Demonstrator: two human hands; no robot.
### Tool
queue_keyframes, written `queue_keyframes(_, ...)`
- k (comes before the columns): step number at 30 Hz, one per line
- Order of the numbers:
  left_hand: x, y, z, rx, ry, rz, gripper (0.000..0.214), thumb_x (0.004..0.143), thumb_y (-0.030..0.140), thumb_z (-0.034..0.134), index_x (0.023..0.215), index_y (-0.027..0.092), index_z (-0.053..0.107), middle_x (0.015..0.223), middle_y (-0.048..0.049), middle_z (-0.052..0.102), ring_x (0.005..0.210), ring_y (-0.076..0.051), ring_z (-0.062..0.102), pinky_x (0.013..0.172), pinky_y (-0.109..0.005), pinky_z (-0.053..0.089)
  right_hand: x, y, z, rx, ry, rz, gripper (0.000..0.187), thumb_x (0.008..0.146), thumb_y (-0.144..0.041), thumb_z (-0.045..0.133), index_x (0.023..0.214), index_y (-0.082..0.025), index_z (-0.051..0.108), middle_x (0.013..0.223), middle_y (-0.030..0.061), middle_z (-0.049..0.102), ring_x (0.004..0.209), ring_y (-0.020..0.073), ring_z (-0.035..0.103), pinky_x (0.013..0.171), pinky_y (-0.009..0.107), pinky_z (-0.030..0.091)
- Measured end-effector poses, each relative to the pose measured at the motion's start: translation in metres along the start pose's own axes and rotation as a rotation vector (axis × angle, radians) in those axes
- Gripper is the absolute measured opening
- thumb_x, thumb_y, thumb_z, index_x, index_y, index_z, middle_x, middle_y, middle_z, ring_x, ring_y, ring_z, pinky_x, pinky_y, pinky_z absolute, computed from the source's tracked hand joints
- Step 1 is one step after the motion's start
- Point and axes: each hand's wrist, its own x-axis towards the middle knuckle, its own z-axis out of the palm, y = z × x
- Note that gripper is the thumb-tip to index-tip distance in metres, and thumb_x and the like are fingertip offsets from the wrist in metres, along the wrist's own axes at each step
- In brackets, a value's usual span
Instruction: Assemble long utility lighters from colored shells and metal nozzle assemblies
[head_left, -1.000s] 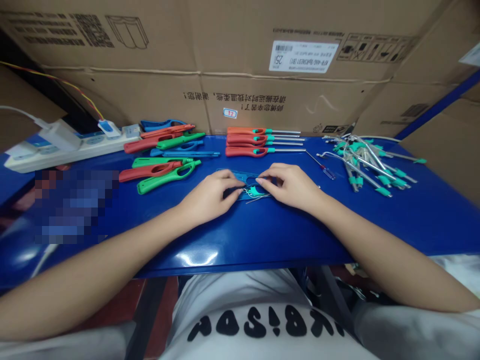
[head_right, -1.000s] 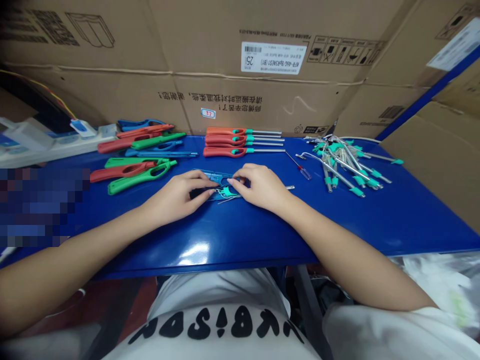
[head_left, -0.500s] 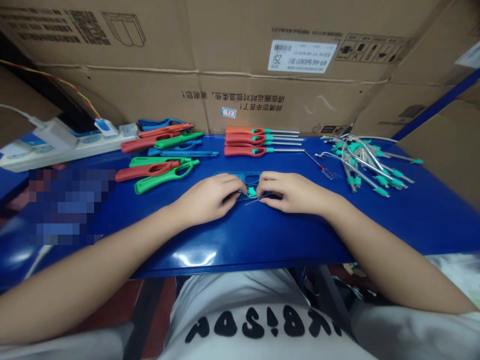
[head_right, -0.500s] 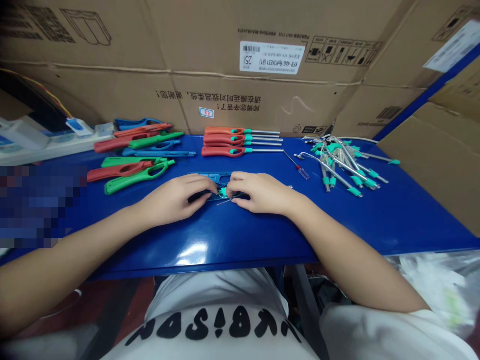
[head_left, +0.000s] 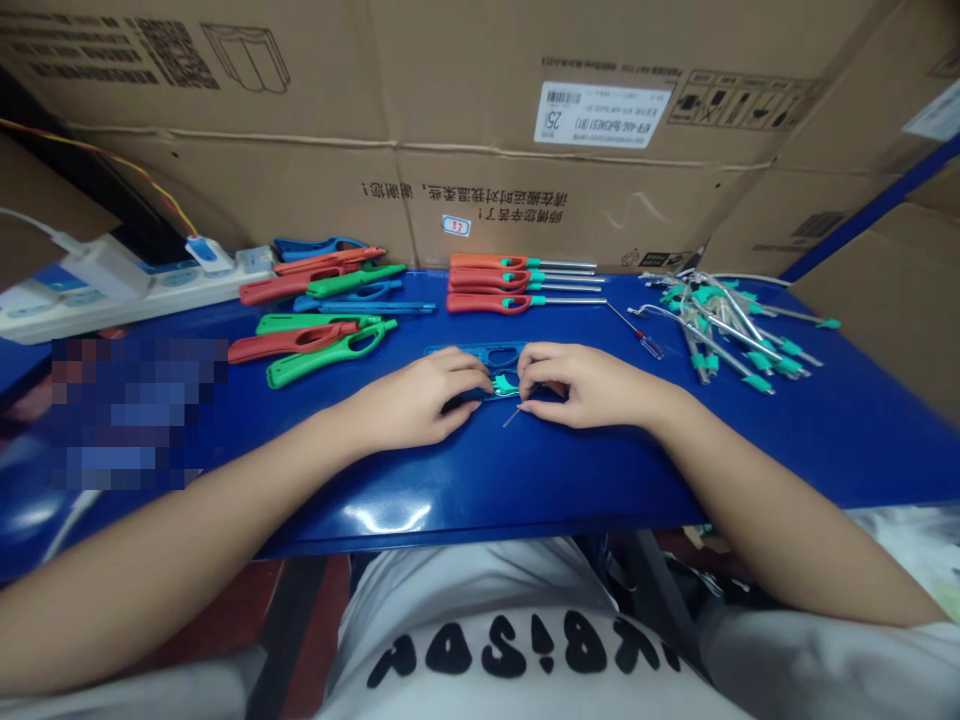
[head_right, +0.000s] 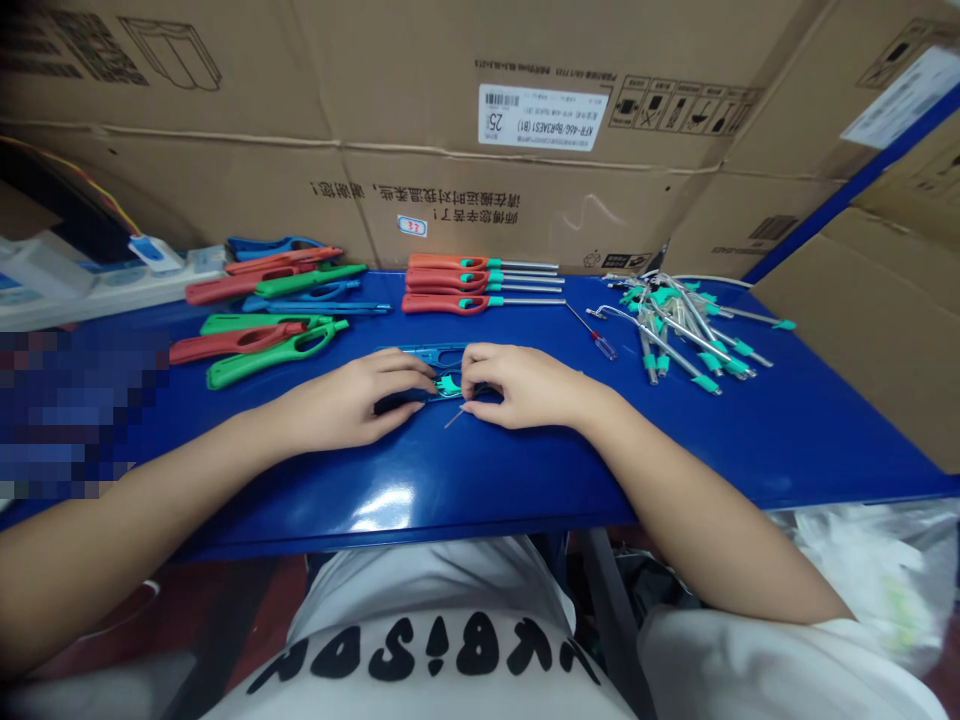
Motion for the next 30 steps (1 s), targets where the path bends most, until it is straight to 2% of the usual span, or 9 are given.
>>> queue_keyframes(10,-0.0009,0.0028,-0.0002,-0.007,-0.044,-0.038,0.027,0.098,0.017,0.049,0.12,0.017,0.064,0.126,-0.0121,0.063,0.119,-0.026,0.059,0.109,-0.045,0.046,0.0017,-0.0009,0.0019,-0.007,-0.007,0.01,0.007,0.091,-0.022,0.064,0.094,-0.018,0.068,0.103,0.005,0.064,0.076,0.0135,0.055,0.07,0.026,0.042)
queue_keyframes(20,0.0011,0.0049,-0.0058,-0.049,-0.031,-0.098,0.021,0.092,0.017,0.055,0.113,0.019,0.059,0.113,-0.0078,0.066,0.108,-0.023,0.063,0.096,-0.036,0.051,0.0021,0.0018,0.0001,-0.023,0.001,0.022,0.007,0.089,-0.021,0.066,0.096,-0.017,0.067,0.095,0.004,0.066,0.071,0.0127,0.053,0.066,0.025,0.039)
queue_keyframes(24,-0.0003,0.0051,-0.0047,-0.044,-0.024,-0.157,0.026,0.091,0.02,0.058,0.117,0.02,0.054,0.112,-0.0071,0.066,0.105,-0.023,0.065,0.09,-0.034,0.053,0.0015,0.0015,-0.0009,-0.015,0.014,0.034,0.009,0.09,-0.026,0.068,0.094,-0.017,0.067,0.091,0.0038,0.066,0.068,0.0126,0.053,0.064,0.025,0.039)
queue_keyframes(30,-0.0012,0.0044,-0.0046,-0.032,-0.012,-0.158,0.037,0.092,0.021,0.057,0.129,0.019,0.053,0.121,-0.0099,0.068,0.113,-0.024,0.066,0.095,-0.036,0.054,-0.0011,0.0019,-0.0039,-0.003,0.041,0.006,0.018,0.093,-0.034,0.068,0.101,-0.018,0.072,0.101,0.006,0.069,0.073,0.0133,0.059,0.067,0.026,0.044)
